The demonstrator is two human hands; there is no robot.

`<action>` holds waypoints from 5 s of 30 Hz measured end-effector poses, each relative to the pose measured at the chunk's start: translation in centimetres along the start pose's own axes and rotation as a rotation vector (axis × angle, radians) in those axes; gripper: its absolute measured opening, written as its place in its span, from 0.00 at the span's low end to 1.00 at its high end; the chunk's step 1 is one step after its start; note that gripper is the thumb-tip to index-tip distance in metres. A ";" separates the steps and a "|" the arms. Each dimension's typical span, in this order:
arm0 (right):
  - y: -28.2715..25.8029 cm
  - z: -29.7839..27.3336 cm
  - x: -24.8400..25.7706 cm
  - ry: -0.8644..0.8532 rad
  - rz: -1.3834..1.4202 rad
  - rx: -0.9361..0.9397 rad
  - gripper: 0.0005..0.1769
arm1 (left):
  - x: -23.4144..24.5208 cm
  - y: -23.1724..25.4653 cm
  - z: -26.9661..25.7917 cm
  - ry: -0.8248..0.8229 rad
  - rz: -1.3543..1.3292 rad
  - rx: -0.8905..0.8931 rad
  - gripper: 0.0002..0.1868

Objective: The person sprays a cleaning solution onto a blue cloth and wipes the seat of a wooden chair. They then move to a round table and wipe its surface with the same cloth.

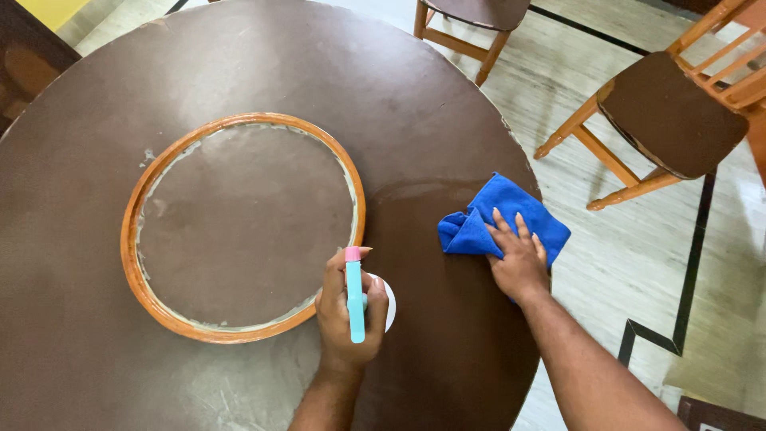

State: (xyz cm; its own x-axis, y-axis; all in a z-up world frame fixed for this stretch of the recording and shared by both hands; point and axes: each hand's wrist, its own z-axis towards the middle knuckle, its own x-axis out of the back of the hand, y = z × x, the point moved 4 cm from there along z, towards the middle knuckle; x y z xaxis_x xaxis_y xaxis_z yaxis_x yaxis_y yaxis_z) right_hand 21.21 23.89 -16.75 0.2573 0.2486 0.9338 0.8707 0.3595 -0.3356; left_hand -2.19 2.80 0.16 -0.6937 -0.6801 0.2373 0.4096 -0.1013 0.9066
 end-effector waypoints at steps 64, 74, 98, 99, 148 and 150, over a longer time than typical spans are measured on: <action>-10.0 1.9 0.5 -0.243 -0.014 0.504 0.41 | -1.3 0.6 1.9 -0.086 -0.067 0.161 0.18; -1.4 2.3 0.5 -0.033 0.000 0.174 0.32 | -4.4 -0.1 5.6 -0.152 0.203 0.269 0.16; -1.1 0.3 0.2 0.041 0.026 0.095 0.34 | -8.2 -2.0 6.0 -0.458 0.488 0.701 0.17; -1.1 0.3 0.2 0.040 0.016 0.093 0.35 | -8.4 -1.8 6.0 -0.474 0.497 0.703 0.17; -2.3 -0.3 1.5 -0.001 -0.008 0.098 0.36 | -7.0 1.7 7.1 -0.251 0.203 0.711 0.11; -2.4 -0.4 1.8 -0.024 -0.021 0.096 0.36 | -6.2 1.9 7.7 -0.126 0.163 0.620 0.13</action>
State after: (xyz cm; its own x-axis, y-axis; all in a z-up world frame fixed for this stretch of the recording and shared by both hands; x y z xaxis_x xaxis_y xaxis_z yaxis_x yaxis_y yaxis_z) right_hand 19.78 23.15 -14.23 0.2285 0.2610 0.9379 0.8313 0.4492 -0.3275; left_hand -1.70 12.40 3.09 -0.7314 -0.5568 0.3937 0.1238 0.4593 0.8796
